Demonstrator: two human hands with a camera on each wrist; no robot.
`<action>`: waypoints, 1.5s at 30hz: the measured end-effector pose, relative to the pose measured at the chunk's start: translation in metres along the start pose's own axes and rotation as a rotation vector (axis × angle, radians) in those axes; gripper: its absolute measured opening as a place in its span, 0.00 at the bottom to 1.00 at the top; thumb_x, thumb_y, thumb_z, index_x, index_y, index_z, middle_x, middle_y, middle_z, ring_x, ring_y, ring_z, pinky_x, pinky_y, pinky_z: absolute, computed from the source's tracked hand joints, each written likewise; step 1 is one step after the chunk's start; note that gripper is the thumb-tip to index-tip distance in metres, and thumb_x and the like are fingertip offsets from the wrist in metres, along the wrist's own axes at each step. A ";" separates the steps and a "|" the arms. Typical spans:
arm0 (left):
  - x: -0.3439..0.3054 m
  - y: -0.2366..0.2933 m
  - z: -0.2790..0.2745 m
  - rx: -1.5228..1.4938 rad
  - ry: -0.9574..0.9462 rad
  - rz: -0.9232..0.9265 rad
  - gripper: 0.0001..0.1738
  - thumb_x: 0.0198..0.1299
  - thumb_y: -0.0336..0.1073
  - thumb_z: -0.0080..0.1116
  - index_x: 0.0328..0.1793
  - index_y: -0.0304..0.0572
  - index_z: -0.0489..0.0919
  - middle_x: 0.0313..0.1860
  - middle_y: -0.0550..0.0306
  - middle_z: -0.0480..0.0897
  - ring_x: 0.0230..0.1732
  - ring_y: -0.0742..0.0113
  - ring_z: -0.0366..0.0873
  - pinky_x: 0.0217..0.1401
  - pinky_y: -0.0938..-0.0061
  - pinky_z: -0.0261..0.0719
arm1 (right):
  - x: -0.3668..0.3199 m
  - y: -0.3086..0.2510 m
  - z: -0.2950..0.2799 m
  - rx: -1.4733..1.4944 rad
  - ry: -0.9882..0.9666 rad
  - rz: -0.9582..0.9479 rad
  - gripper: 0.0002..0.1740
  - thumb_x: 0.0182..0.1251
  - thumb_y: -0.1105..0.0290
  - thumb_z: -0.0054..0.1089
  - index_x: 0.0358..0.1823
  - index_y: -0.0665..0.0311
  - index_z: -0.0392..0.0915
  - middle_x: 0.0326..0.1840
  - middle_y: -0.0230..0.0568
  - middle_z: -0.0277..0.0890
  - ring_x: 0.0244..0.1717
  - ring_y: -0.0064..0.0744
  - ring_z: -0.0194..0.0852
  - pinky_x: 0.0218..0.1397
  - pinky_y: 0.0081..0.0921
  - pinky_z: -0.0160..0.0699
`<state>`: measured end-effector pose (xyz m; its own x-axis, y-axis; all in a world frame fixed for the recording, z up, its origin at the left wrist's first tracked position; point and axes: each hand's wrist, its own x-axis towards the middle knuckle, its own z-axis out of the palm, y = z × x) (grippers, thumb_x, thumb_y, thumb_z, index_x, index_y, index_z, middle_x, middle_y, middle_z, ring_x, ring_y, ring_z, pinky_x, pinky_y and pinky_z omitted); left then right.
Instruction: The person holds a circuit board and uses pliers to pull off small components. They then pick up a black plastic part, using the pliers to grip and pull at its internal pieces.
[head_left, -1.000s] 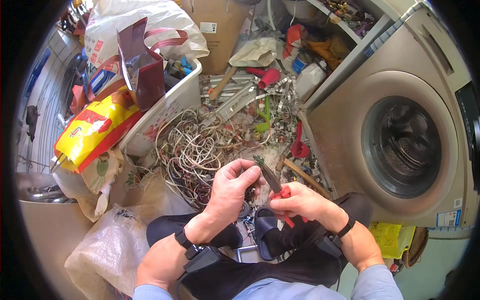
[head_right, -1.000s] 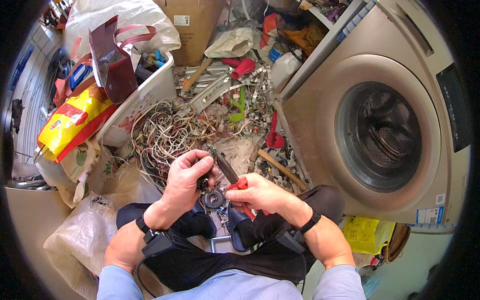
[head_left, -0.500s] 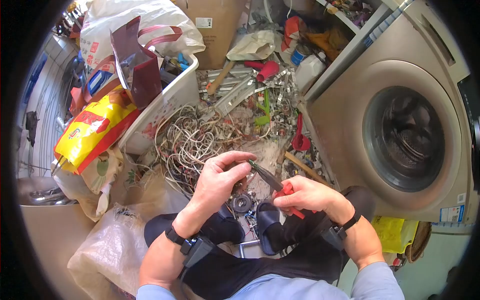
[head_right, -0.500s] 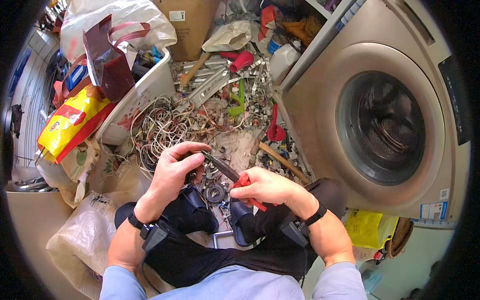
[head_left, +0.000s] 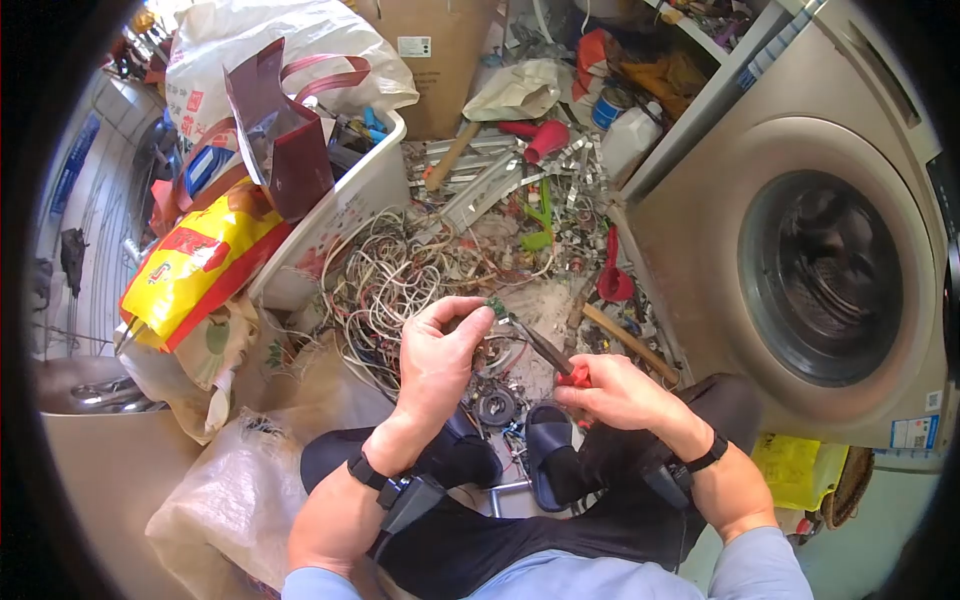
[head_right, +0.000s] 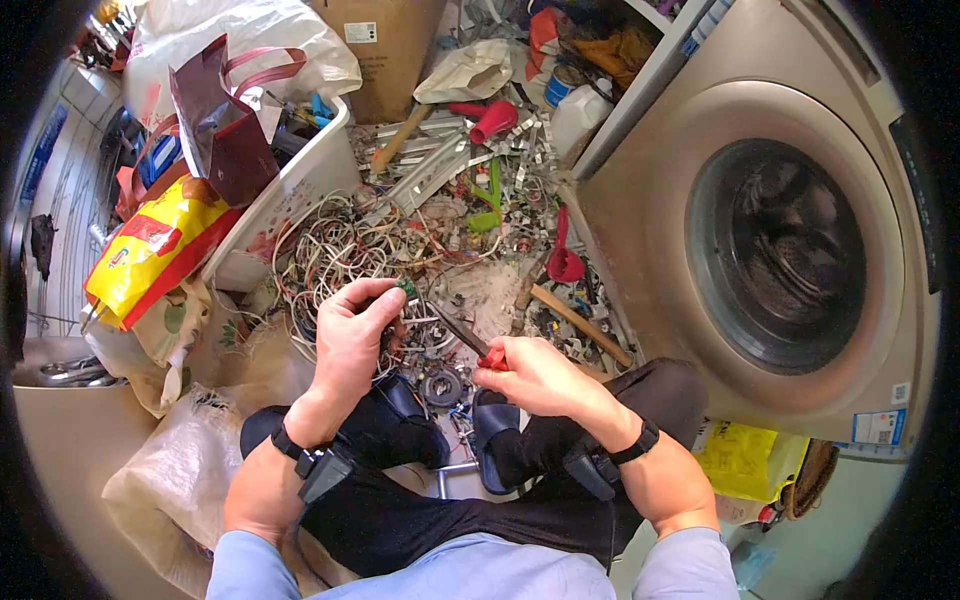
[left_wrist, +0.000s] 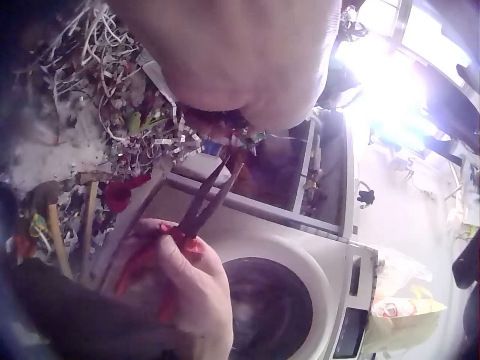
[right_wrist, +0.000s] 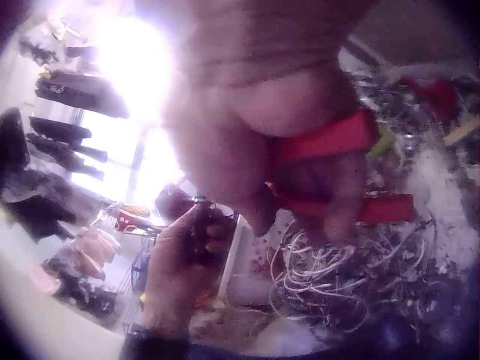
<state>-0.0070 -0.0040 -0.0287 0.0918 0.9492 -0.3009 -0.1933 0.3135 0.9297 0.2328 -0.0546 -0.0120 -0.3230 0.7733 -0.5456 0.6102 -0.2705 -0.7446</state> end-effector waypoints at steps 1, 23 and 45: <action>0.000 0.000 0.001 0.003 -0.001 -0.001 0.10 0.68 0.31 0.67 0.50 0.33 0.85 0.32 0.61 0.84 0.28 0.75 0.80 0.26 0.79 0.76 | -0.001 -0.002 0.000 0.016 0.006 0.013 0.16 0.71 0.59 0.65 0.39 0.69 0.80 0.26 0.43 0.81 0.27 0.30 0.80 0.34 0.33 0.78; -0.002 -0.003 0.015 0.665 0.021 0.615 0.08 0.65 0.29 0.66 0.47 0.33 0.86 0.33 0.52 0.85 0.33 0.62 0.83 0.34 0.70 0.80 | -0.011 0.000 0.009 -0.167 0.157 -0.059 0.14 0.71 0.64 0.64 0.38 0.69 0.76 0.33 0.57 0.82 0.40 0.58 0.85 0.41 0.47 0.78; 0.002 0.006 -0.015 -0.395 -0.312 -0.515 0.08 0.73 0.36 0.61 0.45 0.39 0.79 0.33 0.56 0.82 0.25 0.69 0.79 0.23 0.73 0.76 | 0.015 0.026 0.014 -0.722 0.672 -0.593 0.11 0.52 0.77 0.63 0.38 0.64 0.74 0.30 0.42 0.74 0.35 0.44 0.78 0.36 0.39 0.80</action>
<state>-0.0229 -0.0003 -0.0273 0.5302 0.6443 -0.5511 -0.3839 0.7620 0.5216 0.2332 -0.0578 -0.0451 -0.3792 0.8774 0.2940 0.8334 0.4619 -0.3036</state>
